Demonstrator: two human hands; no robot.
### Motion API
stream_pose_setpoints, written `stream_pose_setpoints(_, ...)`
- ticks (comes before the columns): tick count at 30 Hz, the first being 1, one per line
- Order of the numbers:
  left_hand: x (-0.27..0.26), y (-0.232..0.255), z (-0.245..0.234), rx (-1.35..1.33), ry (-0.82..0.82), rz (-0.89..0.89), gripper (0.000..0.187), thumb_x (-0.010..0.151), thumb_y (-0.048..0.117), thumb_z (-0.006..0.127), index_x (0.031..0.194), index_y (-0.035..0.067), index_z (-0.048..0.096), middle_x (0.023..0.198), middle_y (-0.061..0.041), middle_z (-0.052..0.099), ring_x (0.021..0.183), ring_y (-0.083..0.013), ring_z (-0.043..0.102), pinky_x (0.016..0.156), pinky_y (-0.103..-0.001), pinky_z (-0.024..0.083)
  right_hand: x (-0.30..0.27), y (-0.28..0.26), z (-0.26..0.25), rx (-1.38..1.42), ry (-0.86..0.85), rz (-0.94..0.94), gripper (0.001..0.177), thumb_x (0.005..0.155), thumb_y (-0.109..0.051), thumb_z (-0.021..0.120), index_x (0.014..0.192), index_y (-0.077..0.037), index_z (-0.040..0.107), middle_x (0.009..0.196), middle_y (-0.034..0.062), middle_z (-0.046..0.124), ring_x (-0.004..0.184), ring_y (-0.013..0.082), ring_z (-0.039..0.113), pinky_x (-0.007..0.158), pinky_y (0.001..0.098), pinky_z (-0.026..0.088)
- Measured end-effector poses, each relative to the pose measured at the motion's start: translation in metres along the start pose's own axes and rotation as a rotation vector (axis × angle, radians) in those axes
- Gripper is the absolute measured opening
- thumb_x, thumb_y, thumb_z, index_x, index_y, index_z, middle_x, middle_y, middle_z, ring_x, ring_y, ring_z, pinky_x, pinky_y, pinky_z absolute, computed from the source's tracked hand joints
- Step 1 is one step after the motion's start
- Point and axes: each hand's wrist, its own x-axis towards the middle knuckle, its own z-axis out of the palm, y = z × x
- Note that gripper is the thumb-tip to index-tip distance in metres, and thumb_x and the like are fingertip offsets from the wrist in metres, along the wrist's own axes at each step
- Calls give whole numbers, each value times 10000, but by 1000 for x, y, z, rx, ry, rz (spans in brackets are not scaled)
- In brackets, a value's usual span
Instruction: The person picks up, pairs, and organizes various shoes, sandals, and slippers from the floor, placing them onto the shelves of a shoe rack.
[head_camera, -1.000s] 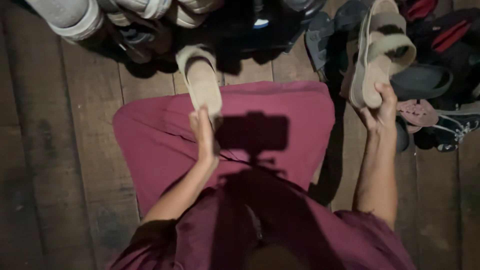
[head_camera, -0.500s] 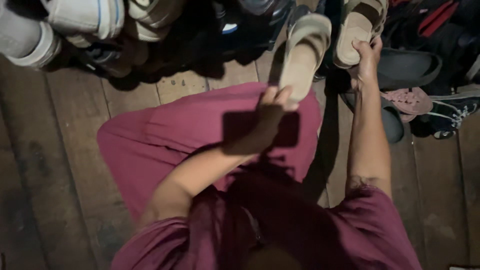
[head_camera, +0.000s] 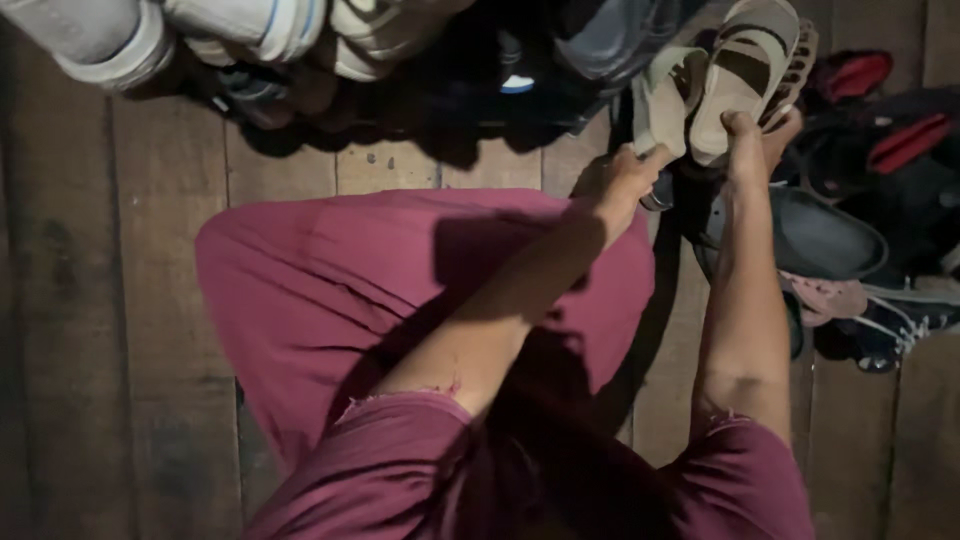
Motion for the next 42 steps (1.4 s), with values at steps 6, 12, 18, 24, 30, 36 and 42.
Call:
stream_pose_setpoints(6, -14, -15, -109, 116, -176, -22, 643, 899, 456, 683, 1417, 96, 561, 1152, -59, 698, 979, -185, 676, 835, -330, 562, -15, -36, 18, -489, 175, 154, 940, 984, -507, 724, 1637, -188, 128, 1660, 213, 225, 1509, 412, 253, 1156, 585, 257)
stream_pose_setpoints(12, -86, -55, -324, -295, -96, 219, 471, 959, 220, 657, 1404, 131, 529, 1097, -47, 664, 867, -147, 633, 696, -311, 521, -27, -12, 52, -534, 150, -281, 830, 1095, -586, 690, 1675, -168, 269, 1720, 225, 235, 1575, 444, 159, 1258, 614, 174)
stream_pose_setpoints(18, -136, 35, -410, -247, 509, 310, 317, 1045, 136, 587, 1358, 89, 593, 917, -20, 627, 677, -92, 598, 594, -254, 548, -132, -107, 138, -228, -459, -130, 398, 1002, -257, 685, 1339, -49, 637, 1120, 239, 654, 974, 409, 665, 856, 462, 517)
stream_pose_setpoints(24, -118, 79, -474, 543, 785, 859, 323, 1012, 51, 625, 1328, 24, 563, 1240, -194, 601, 1024, -312, 696, 844, -380, 565, -242, -168, 239, -362, -893, -706, 404, 966, -212, 713, 1346, -105, 624, 1316, 191, 635, 1149, 351, 654, 938, 394, 547)
stream_pose_setpoints(30, -44, 100, -528, 1084, 662, 320, 235, 1014, 211, 637, 1224, 114, 684, 1205, -222, 692, 1137, -423, 648, 986, -517, 509, -279, -176, 357, -285, -907, -781, 548, 974, -262, 669, 1404, 34, 502, 1348, 315, 538, 1256, 521, 515, 980, 560, 444)
stream_pose_setpoints(36, 20, 76, -564, 1160, 683, 768, 485, 919, 155, 612, 1381, 40, 521, 1164, -299, 656, 974, -497, 662, 826, -577, 528, -282, -166, 428, -481, -919, -357, 489, 937, -356, 641, 1311, -43, 620, 1314, 254, 637, 1258, 437, 559, 1044, 467, 442)
stream_pose_setpoints(42, -7, 83, -556, 1046, 710, 934, 502, 926, 27, 572, 1424, 69, 534, 1228, -322, 639, 967, -514, 652, 783, -555, 532, -282, -135, 444, -211, -785, -426, 538, 917, -271, 642, 1376, -2, 560, 1361, 275, 614, 1289, 441, 557, 1068, 462, 440)
